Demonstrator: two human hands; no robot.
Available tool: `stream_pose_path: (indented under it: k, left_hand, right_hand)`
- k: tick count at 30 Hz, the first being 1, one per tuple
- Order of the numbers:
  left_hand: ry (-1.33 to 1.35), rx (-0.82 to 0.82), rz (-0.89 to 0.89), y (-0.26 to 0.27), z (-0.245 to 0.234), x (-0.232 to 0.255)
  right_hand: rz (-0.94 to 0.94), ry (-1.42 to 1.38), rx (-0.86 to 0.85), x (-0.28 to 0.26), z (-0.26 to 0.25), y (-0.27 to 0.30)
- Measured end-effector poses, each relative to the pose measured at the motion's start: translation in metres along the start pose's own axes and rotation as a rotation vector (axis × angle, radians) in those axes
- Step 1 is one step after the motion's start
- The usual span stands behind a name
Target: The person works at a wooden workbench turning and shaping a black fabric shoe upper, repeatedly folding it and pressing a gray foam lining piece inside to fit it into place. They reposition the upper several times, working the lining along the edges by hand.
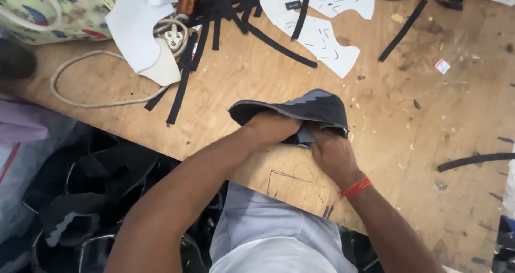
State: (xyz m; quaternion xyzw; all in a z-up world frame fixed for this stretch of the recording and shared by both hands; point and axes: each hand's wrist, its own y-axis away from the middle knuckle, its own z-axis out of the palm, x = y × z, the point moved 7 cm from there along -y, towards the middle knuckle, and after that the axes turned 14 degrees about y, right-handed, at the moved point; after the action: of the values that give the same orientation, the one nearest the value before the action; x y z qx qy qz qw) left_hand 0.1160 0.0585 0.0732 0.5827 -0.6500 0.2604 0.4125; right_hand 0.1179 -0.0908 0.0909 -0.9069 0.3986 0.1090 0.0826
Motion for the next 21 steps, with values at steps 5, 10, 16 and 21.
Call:
stream_pose_path:
  k: [5, 10, 16, 21]
  left_hand:
    - [-0.688, -0.065, 0.331, 0.008, 0.051, -0.021]
    - [-0.773, 0.092, 0.265, 0.006, 0.082, -0.063]
    - [-0.470, 0.215, 0.341, 0.039, 0.057, -0.035]
    - [-0.310, 0.125, 0.255, 0.033, 0.054, -0.043]
  right_hand:
    - [-0.210, 0.013, 0.049, -0.007, 0.003, 0.010]
    - [-0.314, 0.332, 0.013, -0.029, -0.003, 0.015]
    - [-0.229, 0.287, -0.189, -0.018, 0.013, 0.026]
    - [-0.374, 0.124, -0.164, -0.013, 0.025, 0.041]
